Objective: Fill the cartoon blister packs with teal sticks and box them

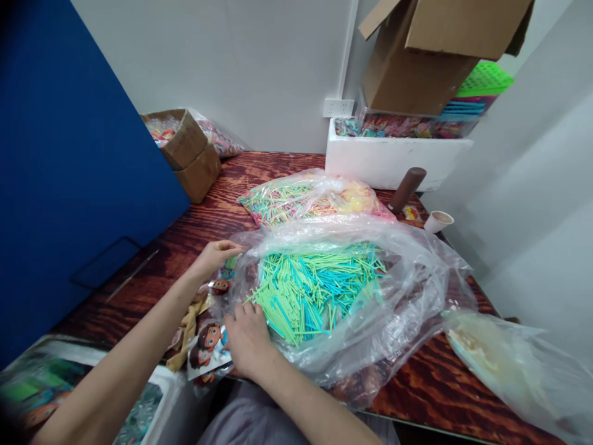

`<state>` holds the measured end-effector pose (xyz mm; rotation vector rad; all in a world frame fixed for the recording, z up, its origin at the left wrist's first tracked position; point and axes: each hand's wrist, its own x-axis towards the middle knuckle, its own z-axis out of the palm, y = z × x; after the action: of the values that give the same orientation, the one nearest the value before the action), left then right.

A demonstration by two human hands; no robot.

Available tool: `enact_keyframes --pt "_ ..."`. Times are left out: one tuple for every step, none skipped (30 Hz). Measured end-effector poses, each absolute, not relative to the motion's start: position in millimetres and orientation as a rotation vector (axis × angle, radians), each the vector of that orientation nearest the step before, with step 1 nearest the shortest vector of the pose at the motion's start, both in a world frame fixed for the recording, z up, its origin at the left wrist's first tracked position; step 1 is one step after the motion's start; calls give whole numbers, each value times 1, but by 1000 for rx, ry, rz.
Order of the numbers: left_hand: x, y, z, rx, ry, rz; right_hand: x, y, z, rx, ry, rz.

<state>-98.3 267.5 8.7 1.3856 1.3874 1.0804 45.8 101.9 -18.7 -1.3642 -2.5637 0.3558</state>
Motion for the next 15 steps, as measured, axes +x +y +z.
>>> enact_keyframes --pt "-98 267 10 1423 1413 1084 46 102 -19 -1364 -2564 358" --pt "-99 268 11 1455 1438 1097 46 102 -19 -1360 -2563 360" --pt "-99 269 13 1481 1460 1114 46 102 -19 -1355 -2562 361" --pt "-99 270 14 1502 1476 1130 47 102 -19 -1350 -2560 361" --pt "-99 271 15 1518 1485 1137 47 101 -19 -1348 -2558 362" --pt "-99 273 17 1531 1486 1134 47 101 -19 -1349 -2557 361" --pt "-99 274 17 1543 1483 1123 46 101 -19 -1351 -2557 362" --pt "-99 275 18 1555 1478 1106 46 101 -19 -1356 -2557 362" --pt "-99 277 18 1565 1475 1091 46 101 -19 -1360 -2557 362" --pt "-99 279 17 1572 1479 1082 46 101 -19 -1361 -2558 360" --pt "-100 280 16 1577 1489 1084 46 100 -18 -1361 -2555 356" --pt "-101 282 14 1578 1507 1099 46 99 -17 -1354 -2551 349" --pt "-101 285 10 1577 1529 1122 48 98 -15 -1344 -2542 338" --pt "-102 288 5 1576 1557 1149 49 96 -13 -1335 -2529 325" --pt "-101 291 -1 1577 1589 1174 51 94 -10 -1330 -2514 314"
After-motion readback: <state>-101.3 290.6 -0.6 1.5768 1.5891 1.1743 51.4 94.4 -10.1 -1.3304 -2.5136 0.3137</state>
